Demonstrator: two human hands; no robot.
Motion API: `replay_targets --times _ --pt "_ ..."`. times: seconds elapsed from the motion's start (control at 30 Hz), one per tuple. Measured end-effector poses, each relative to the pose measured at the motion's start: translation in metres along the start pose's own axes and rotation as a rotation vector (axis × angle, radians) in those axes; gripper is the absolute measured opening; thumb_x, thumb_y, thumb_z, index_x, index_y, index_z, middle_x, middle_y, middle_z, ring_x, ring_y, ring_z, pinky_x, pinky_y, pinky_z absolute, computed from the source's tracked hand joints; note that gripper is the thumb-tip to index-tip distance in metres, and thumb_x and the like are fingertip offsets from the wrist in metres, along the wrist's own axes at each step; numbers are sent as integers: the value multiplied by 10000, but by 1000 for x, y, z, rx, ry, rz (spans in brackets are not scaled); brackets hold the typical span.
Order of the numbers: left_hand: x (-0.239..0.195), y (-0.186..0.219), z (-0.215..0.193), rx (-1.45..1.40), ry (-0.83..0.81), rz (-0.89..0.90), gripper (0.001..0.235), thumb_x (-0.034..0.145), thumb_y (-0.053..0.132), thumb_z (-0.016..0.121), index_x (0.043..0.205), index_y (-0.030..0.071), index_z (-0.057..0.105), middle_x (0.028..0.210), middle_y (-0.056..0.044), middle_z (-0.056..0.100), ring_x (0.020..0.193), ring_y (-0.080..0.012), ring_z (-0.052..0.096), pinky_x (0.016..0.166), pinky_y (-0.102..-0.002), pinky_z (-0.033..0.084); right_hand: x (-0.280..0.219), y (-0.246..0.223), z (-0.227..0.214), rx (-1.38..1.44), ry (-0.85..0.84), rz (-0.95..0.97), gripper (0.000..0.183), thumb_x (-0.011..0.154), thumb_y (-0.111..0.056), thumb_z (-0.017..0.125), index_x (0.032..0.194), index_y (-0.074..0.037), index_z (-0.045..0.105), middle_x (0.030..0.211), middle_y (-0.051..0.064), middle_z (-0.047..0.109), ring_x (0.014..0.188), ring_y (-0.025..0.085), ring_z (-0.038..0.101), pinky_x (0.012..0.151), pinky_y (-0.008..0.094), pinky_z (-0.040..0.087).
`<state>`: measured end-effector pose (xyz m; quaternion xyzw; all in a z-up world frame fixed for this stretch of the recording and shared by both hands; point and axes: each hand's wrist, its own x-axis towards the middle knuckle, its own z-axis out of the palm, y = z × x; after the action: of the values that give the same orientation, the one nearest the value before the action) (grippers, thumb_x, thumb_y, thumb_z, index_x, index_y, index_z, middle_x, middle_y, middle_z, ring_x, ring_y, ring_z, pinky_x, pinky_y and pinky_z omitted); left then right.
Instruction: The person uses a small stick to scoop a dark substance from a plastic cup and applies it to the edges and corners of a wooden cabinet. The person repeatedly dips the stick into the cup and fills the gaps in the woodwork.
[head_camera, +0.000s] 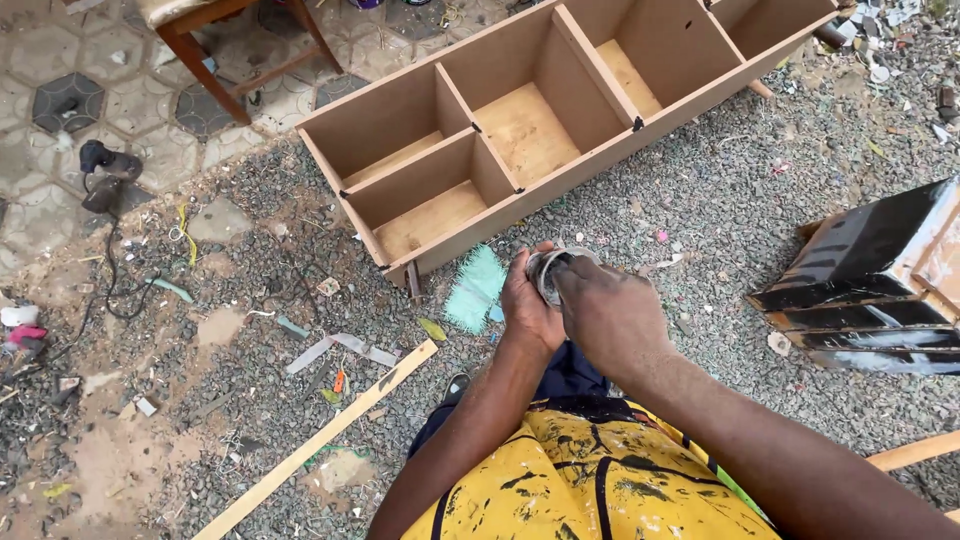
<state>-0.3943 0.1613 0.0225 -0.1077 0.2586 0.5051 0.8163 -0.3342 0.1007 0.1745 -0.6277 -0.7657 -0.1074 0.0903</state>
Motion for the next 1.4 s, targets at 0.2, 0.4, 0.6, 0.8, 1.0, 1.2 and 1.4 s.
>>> replay_targets --times 0.2,0.4,0.6,0.8,1.0,1.2,1.4 --pt "-33 5 39 -71 -25 29 361 1002 370 605 1041 35 732 916 -201 755 932 -369 750 854 -489 629 2 26 -39 322 -263 -117 193 919 -119 565 944 -131 756 843 79 683 753 349 733 583 470 595" --pt "-1 -9 16 -73 3 92 395 1022 383 558 1051 20 713 921 -196 756 967 -366 742 908 -492 615 15 34 -50 131 -266 -98 181 973 -174 565 1026 -203 736 888 19 670 791 234 742 619 365 592" --pt "-21 16 33 -107 110 177 260 929 316 756 903 62 710 830 -154 741 775 -294 743 761 -411 645 27 22 -28 -8 -340 -52 176 905 -182 612 988 -186 768 807 15 687 746 230 749 588 361 592" --pt "-28 77 21 -89 158 225 238 894 242 760 913 7 728 820 -168 736 765 -292 738 710 -402 647 65 -8 -10 172 -365 -209 233 921 -173 587 1060 -210 770 814 47 712 769 279 756 611 416 609" --pt "-40 177 31 -65 171 274 211 871 215 739 896 6 728 770 -147 713 733 -249 721 689 -344 619 125 -77 3 114 -199 -335 181 945 -146 626 1026 -182 783 827 12 727 781 209 758 617 317 594" --pt "-26 329 -21 5 228 296 229 865 260 726 915 39 755 762 -152 711 746 -286 728 706 -401 619 209 -199 24 223 -216 -586 118 905 -107 671 900 -136 785 791 38 730 767 235 755 626 338 608" --pt "-37 458 -11 -40 221 339 227 865 222 710 912 0 715 780 -173 711 757 -302 739 808 -453 641 278 -302 36 -39 -135 -612 72 865 -157 661 805 -179 694 767 -1 626 725 196 700 607 316 552"
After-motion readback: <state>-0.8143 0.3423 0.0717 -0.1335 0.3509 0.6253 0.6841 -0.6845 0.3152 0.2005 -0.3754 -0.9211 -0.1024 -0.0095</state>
